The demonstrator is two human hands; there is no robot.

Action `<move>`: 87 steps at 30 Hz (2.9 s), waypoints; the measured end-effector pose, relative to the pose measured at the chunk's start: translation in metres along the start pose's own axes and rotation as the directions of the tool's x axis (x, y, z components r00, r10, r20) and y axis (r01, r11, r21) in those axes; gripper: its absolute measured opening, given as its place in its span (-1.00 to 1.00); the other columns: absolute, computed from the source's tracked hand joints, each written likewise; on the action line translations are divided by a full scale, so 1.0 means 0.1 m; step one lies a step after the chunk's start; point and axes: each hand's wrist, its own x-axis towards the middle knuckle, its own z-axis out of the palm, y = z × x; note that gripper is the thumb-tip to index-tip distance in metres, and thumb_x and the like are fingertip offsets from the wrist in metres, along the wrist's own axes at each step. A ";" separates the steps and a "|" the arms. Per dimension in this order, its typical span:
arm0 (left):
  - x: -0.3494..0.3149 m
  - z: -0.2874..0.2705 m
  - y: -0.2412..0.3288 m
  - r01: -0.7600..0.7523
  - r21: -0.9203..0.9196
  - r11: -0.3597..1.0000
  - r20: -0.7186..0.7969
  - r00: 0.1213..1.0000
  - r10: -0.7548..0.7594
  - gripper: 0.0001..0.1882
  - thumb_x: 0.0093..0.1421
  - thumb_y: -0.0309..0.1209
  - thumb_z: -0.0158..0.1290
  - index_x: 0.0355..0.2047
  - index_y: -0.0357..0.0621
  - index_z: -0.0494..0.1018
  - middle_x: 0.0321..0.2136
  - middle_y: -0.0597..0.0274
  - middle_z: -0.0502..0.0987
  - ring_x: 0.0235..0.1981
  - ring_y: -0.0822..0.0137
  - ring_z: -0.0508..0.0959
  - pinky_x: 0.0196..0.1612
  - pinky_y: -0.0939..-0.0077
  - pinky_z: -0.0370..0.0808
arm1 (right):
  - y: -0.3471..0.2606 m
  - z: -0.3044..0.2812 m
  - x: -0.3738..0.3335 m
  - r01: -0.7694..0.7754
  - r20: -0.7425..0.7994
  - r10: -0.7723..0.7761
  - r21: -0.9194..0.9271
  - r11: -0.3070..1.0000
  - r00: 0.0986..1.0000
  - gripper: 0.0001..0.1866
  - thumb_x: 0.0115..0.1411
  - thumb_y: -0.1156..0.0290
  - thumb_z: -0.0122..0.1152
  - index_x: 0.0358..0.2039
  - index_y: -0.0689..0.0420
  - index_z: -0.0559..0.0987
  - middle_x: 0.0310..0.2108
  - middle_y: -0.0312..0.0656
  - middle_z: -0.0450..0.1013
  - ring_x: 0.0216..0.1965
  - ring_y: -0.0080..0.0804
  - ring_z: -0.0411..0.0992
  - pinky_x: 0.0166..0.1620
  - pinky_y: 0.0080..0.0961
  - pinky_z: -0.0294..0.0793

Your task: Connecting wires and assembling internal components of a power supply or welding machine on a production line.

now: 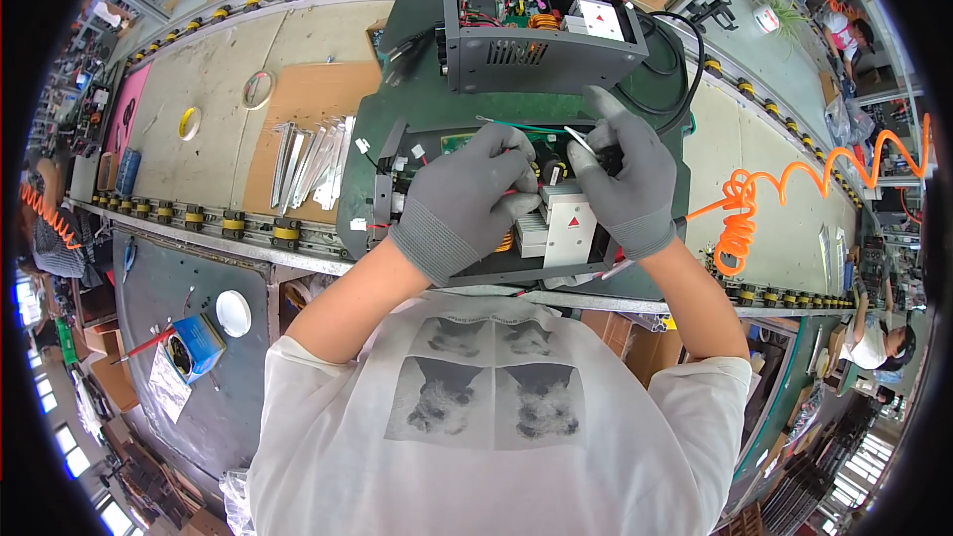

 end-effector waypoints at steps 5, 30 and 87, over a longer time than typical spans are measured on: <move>-0.01 0.03 0.01 0.029 0.031 0.999 0.015 0.999 -0.029 -0.80 0.06 -0.44 0.24 -0.33 -0.12 0.46 -0.20 0.17 0.45 -0.31 0.10 0.60 -0.33 0.32 0.55 | 0.03 -0.12 0.14 0.417 0.322 -0.310 -0.351 0.839 0.895 -0.56 0.02 0.46 0.22 -0.02 -0.04 0.62 -0.48 -0.23 0.38 -0.41 -0.25 0.38 -0.39 -0.32 0.42; -0.06 0.10 -0.06 -0.026 0.122 0.992 0.082 0.996 0.016 -0.48 0.16 -0.41 0.00 0.17 -0.02 0.29 0.03 0.04 0.44 -0.15 -0.01 0.57 -0.23 0.17 0.59 | -0.07 -0.66 0.15 0.638 0.726 -0.359 -0.140 0.757 0.586 -0.58 -0.23 0.50 0.34 -0.25 -0.07 0.59 0.19 -0.32 0.36 0.18 -0.12 0.32 0.10 -0.15 0.43; -0.07 0.18 0.04 0.198 -0.133 0.971 -0.127 0.968 -0.215 -0.73 0.22 -0.35 0.12 -0.08 -0.11 0.44 -0.33 0.06 0.61 -0.49 0.09 0.62 -0.40 0.27 0.54 | -0.40 -0.03 0.53 0.524 0.686 0.101 -0.634 0.568 0.720 -0.90 -0.02 0.39 0.28 -0.45 0.08 0.62 -0.32 -0.19 0.42 -0.16 -0.17 0.36 -0.15 -0.25 0.43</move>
